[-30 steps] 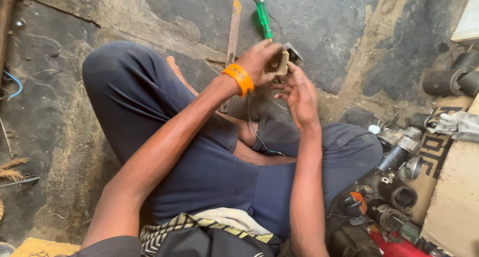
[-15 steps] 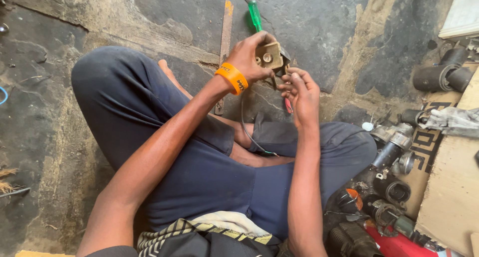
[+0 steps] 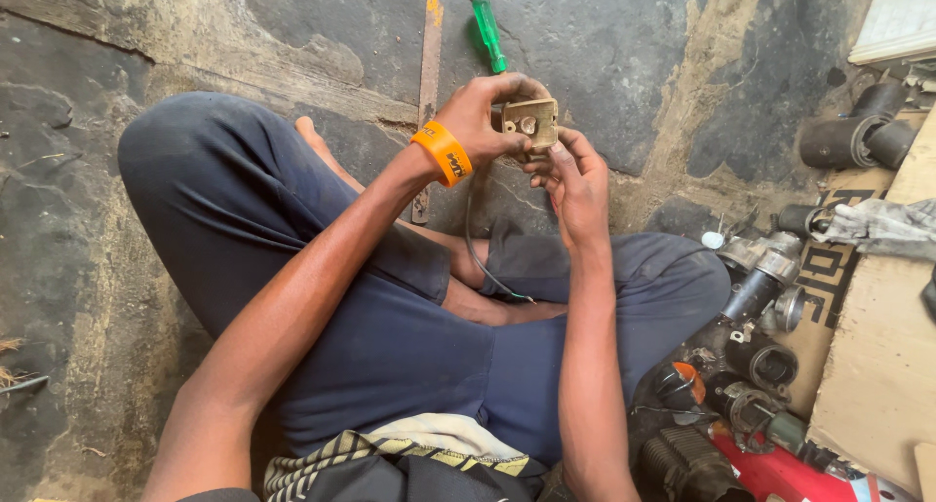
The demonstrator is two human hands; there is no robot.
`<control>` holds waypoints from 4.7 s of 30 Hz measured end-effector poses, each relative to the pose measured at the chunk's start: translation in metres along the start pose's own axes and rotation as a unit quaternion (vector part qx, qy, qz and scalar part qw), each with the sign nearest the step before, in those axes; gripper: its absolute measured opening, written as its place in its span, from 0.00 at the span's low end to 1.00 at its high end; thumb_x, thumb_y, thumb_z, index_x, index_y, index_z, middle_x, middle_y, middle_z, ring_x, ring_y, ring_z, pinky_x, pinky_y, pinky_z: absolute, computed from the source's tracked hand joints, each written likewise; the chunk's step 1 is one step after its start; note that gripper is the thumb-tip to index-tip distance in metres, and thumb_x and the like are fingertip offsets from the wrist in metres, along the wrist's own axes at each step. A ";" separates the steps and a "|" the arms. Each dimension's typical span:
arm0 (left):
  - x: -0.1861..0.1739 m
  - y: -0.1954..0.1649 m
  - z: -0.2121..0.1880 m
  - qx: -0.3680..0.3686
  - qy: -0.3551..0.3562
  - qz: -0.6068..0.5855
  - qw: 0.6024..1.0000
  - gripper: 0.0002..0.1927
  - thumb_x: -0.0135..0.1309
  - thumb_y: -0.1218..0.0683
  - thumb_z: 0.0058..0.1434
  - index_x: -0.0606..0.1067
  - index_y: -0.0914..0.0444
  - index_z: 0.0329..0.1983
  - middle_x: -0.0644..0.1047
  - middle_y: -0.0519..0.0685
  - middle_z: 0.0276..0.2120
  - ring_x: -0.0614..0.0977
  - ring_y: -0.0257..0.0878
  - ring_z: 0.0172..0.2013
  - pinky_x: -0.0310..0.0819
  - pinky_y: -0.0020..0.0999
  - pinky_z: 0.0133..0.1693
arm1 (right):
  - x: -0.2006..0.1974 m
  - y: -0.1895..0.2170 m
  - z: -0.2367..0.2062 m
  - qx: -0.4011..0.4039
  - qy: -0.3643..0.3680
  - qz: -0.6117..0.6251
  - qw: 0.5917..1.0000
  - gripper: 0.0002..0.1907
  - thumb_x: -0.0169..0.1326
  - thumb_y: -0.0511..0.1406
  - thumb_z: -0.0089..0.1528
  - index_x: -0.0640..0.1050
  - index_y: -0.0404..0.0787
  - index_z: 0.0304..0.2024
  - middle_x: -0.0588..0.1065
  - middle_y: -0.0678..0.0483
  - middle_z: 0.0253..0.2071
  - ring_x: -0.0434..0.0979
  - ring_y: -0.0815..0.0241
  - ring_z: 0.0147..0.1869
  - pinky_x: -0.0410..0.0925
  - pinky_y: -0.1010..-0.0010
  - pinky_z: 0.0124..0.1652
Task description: The person sits on the floor and uses pliers and a screwdriver to adjust internal components of a small beige electrical box. They repeatedly grip and pull wires, then use the screwdriver to tighten or loosen screws inside the box.
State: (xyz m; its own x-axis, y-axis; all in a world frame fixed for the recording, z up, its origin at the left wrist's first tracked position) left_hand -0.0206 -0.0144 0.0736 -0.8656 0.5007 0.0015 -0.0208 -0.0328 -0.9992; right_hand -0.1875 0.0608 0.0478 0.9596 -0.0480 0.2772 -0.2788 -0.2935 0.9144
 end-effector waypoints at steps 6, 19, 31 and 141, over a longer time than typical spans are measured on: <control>0.000 -0.010 0.000 0.033 -0.001 0.008 0.999 0.21 0.61 0.67 0.55 0.76 0.68 0.53 0.83 0.51 0.44 0.84 0.37 0.48 0.82 0.34 0.50 | 0.000 0.003 -0.002 -0.001 -0.005 -0.012 1.000 0.16 0.49 0.36 0.72 0.72 0.32 0.58 0.79 0.49 0.45 0.81 0.63 0.45 0.71 0.75 0.42; 0.003 0.009 0.004 -0.040 0.022 -0.070 0.997 0.22 0.63 0.63 0.56 0.75 0.69 0.54 0.82 0.50 0.43 0.85 0.37 0.41 0.85 0.31 0.43 | -0.079 0.005 -0.002 -0.049 -0.180 -0.380 0.906 0.24 0.62 0.41 0.63 0.74 0.34 0.56 0.79 0.46 0.48 0.80 0.56 0.51 0.73 0.65 0.49; -0.004 0.021 0.008 -0.021 -0.042 0.077 0.996 0.29 0.69 0.62 0.44 0.77 0.61 0.52 0.84 0.48 0.43 0.86 0.36 0.44 0.82 0.30 0.48 | -0.071 -0.034 0.002 0.077 -0.146 -0.566 0.807 0.33 0.65 0.45 0.57 0.72 0.35 0.58 0.73 0.37 0.48 0.74 0.42 0.50 0.69 0.54 0.48; -0.016 0.047 0.020 -0.142 0.003 0.237 0.961 0.19 0.52 0.45 0.65 0.82 0.64 0.40 0.83 0.59 0.34 0.85 0.53 0.37 0.76 0.46 0.42 | 0.023 -0.057 -0.009 0.344 0.166 -0.031 0.924 0.29 0.39 0.56 0.70 0.71 0.37 0.45 0.73 0.52 0.35 0.75 0.59 0.35 0.72 0.64 0.38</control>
State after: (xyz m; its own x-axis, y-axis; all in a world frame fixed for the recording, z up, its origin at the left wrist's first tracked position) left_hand -0.0180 -0.0414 0.0272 -0.7407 0.4932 -0.4562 0.5136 -0.0221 -0.8578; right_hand -0.1493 0.0854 0.0046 0.8765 0.2510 0.4107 -0.0250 -0.8284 0.5596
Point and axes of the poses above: each hand's wrist, its own z-axis towards the middle knuckle, its own x-axis out of the palm, y = z × x, the point moved 6 cm from there along z, towards the middle knuckle
